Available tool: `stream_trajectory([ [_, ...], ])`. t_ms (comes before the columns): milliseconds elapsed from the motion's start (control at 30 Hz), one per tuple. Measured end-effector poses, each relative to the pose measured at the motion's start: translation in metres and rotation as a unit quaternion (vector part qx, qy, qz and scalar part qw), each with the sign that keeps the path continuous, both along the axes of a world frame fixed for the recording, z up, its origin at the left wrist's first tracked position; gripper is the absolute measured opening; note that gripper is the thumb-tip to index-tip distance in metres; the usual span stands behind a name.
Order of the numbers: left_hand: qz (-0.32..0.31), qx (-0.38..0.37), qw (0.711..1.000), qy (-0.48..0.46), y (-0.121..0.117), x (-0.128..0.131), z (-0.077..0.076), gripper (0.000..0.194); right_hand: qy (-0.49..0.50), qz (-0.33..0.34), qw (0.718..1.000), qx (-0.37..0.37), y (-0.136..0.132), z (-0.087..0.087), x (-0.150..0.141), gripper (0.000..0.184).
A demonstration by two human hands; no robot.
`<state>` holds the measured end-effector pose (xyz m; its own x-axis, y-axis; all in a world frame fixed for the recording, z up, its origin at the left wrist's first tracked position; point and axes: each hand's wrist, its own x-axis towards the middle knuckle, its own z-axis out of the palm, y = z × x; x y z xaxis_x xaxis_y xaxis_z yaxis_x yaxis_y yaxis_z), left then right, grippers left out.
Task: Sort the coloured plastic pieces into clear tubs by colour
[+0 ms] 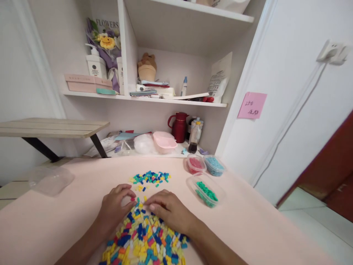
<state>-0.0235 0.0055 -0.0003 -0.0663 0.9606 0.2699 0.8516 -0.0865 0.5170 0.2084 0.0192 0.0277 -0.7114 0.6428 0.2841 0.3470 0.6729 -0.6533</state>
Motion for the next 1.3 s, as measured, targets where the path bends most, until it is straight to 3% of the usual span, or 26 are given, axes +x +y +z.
stream_trajectory([
  [100, -0.004, -0.004, 1.000, -0.001, -0.001, 0.001, 0.000, 0.011, -0.055, -0.056, 0.996, 0.046, 0.001, -0.009, -0.001, 0.049],
  [233, -0.018, -0.004, 1.000, -0.005, -0.001, 0.001, 0.000, 0.014, -0.122, -0.018, 0.990, 0.062, -0.001, -0.010, -0.002, 0.055],
  [333, -0.027, -0.003, 1.000, -0.011, 0.000, 0.001, -0.002, 0.018, -0.082, 0.011, 0.995, 0.056, -0.002, -0.004, -0.003, 0.042],
  [433, -0.037, 0.003, 0.999, -0.013, 0.000, 0.000, -0.004, 0.023, -0.030, 0.024, 0.999, 0.029, -0.002, 0.002, -0.004, 0.047],
  [567, -0.074, 0.018, 0.997, 0.009, -0.002, 0.000, -0.009, 0.031, 0.009, -0.032, 0.999, 0.026, 0.001, -0.004, -0.004, 0.041],
  [700, -0.106, 0.036, 0.993, 0.029, -0.003, 0.000, -0.012, 0.044, 0.002, -0.069, 0.996, 0.060, 0.005, -0.016, -0.003, 0.038],
  [867, -0.113, 0.024, 0.992, 0.048, -0.004, 0.001, -0.012, 0.052, -0.047, -0.057, 0.994, 0.086, 0.005, -0.017, -0.001, 0.038],
  [1300, 0.001, 0.088, 0.984, -0.153, 0.004, -0.009, -0.010, 0.039, -0.123, -0.037, 0.988, 0.088, 0.001, -0.012, -0.001, 0.041],
])
